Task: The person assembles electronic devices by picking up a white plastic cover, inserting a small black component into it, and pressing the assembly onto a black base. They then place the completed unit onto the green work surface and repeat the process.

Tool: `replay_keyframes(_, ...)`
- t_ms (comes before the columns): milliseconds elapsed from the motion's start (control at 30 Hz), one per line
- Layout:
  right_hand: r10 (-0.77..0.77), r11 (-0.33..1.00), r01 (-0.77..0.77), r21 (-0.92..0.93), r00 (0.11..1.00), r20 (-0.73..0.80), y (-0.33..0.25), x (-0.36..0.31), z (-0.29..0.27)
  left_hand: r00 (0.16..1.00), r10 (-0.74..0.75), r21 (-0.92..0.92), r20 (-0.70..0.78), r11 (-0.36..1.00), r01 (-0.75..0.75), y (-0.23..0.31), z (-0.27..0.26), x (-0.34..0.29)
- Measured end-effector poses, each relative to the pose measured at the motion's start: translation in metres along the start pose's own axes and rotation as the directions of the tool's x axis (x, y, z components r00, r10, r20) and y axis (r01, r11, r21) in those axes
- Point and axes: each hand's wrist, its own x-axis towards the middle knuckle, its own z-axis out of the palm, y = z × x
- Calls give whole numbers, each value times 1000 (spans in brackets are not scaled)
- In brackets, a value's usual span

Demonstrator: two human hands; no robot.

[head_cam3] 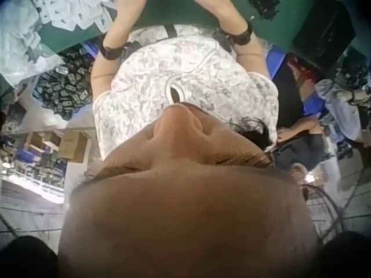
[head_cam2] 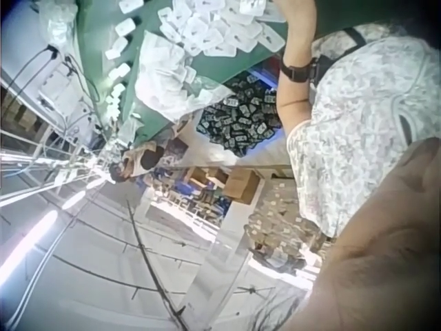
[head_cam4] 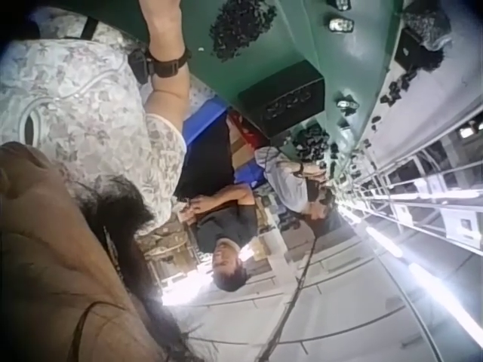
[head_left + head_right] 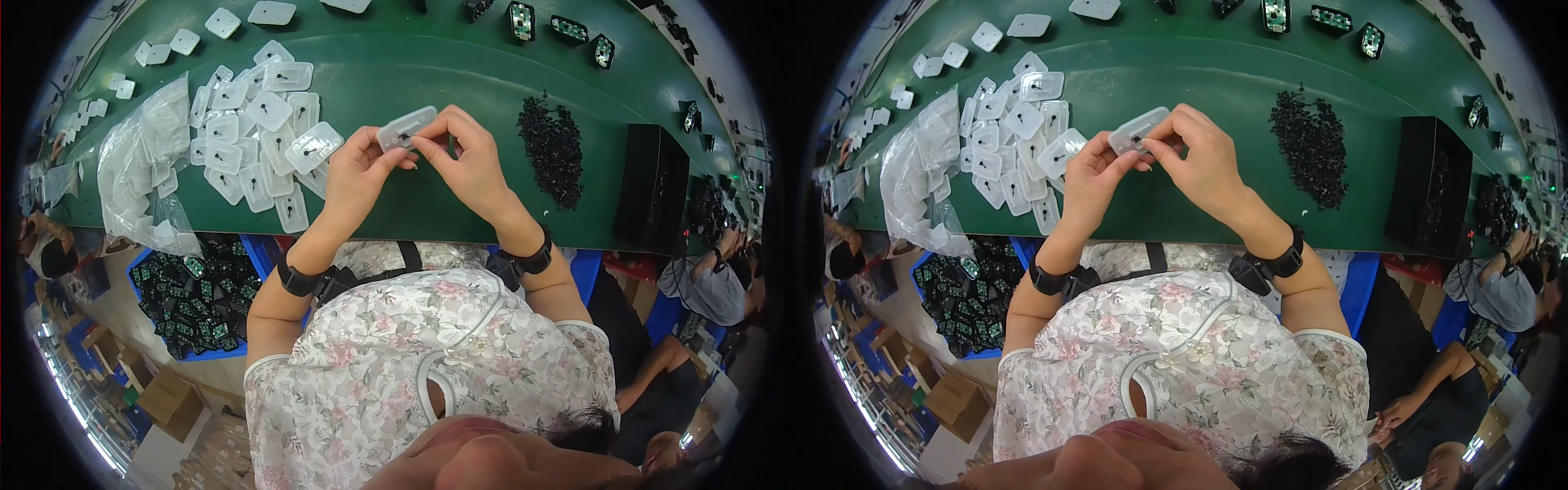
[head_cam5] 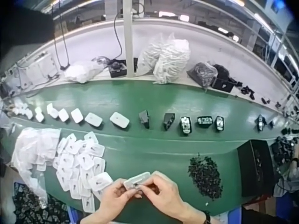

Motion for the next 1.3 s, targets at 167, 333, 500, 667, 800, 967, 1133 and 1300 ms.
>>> replay_keyframes(167, -5, 999, 7, -46, 999, 36, 2, 1, 1, 999, 33, -27, -2, 999, -33, -6, 0, -2)
replay_keyframes(333, 160, 985, -164, 50, 984, 82, 2, 1, 0, 981, 196, 167, -3, 967, -192, -4, 4, -1)
replay_keyframes(500, 169, 982, -169, 80, 986, 5, 8, -7, 1, 985, 167, 159, -35, 974, -160, -6, 3, -3)
replay_keyframes(667, 48, 998, -52, -41, 995, -86, 4, -2, -8, 995, 102, 55, -9, 993, -101, -2, 3, -4)
replay_keyframes(800, 102, 989, -88, -117, 987, 121, 6, 1, -10, 994, 111, 88, 16, 990, -112, -4, 3, -3)
replay_keyframes(967, 240, 958, -196, -208, 947, 212, 2, 9, -13, 996, -47, 40, 70, 998, 44, -4, -4, -1)
replay_keyframes(1133, 71, 993, -95, 63, 950, 304, 20, 44, -23, 996, 18, 84, -83, 996, -11, 5, -3, 5)
replay_keyframes(1300, -182, 895, 129, -427, 980, -84, 16, 149, -19, 921, 379, 709, 88, 626, -325, -2, 5, 20)
